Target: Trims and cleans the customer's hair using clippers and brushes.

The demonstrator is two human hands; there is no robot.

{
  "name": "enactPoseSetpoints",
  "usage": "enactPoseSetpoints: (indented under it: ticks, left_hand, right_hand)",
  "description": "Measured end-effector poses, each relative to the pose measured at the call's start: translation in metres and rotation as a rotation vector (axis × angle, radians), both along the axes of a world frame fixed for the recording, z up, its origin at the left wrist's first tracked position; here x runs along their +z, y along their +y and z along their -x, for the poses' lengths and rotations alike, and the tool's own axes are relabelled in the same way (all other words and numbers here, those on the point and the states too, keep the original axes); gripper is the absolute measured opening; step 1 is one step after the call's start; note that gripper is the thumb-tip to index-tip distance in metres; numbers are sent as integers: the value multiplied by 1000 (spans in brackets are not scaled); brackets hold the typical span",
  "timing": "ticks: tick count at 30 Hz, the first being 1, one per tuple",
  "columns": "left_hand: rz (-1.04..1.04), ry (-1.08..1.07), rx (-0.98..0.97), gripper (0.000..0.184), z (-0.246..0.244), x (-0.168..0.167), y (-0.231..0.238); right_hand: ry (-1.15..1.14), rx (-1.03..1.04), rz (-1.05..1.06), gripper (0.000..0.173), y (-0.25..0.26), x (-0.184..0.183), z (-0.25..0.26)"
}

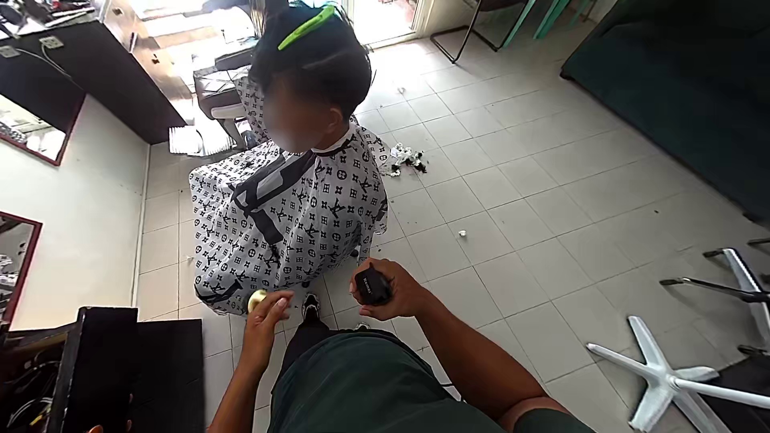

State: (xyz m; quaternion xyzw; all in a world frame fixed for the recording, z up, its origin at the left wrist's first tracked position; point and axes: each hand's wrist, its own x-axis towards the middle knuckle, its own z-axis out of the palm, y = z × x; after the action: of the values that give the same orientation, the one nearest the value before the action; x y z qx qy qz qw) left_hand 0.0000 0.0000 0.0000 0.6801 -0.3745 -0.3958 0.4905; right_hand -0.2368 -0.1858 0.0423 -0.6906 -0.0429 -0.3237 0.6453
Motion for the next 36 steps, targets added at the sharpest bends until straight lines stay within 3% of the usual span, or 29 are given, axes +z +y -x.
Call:
enactPoseSetpoints:
  ticks: [1, 3, 4, 6, 8, 11, 14, 17, 21, 24, 26, 28, 30, 32, 33, 35, 36]
  left_hand:
    - [220, 32, -96, 41, 12, 30, -26]
    - [456, -4, -341, 61, 33, 72, -60]
    - [496, 27, -412, 63, 42, 85, -70]
    - [471, 173, -483, 46, 55, 99, -78]
    - [398, 343, -461, 26, 64, 105, -81]
    - [335, 501, -399, 46, 72, 105, -85]
    - [385, 502, -450, 34, 71, 94, -91]
    - [366, 527, -437, 44, 69, 94, -99]
    - [432, 431, -646, 36, 43, 90, -119]
    - [328, 495, -526, 49, 17, 101, -149]
    - [355, 495, -315, 56, -13, 106, -178]
    - [534, 416, -86, 59, -52, 102, -213]
    - [695, 144, -34, 49, -94, 96, -245]
    - [609, -348, -280, 38, -123, 103, -265]
    - [517, -539, -495, 33, -129, 114, -275]
    - [326, -708, -1012, 31, -129, 137, -304]
    - [304, -658, -1163, 29, -127, 143, -319]
  right_hand:
    - [23, 14, 23, 34, 3, 0, -4]
    - [49, 26, 60, 37, 11, 1, -12]
    - [53, 10, 66, 38, 14, 3, -15]
    - [64, -27, 48, 39, 20, 5, -18]
    - [81, -68, 48, 38, 21, 6, -16]
    - [91, -98, 74, 37, 20, 2, -12]
    - [109, -172, 65, 36, 22, 0, -9]
    - [126, -188, 19, 42, 24, -6, -11]
    - [129, -217, -23, 42, 23, -2, -24]
    - [134, -139, -134, 35, 19, -2, -36]
    - [111, -212, -261, 35, 17, 0, -44]
    - [60, -391, -429, 49, 14, 1, -51]
    - [23, -562, -547, 65, 9, 3, -56]
    - [-8, -683, -638, 65, 4, 2, -62]
    - [-26, -720, -667, 60, 2, 2, -65]
    - [-57, -760, -688, 54, 1, 1, -72]
    - [-76, -779, -698, 54, 1, 0, -76]
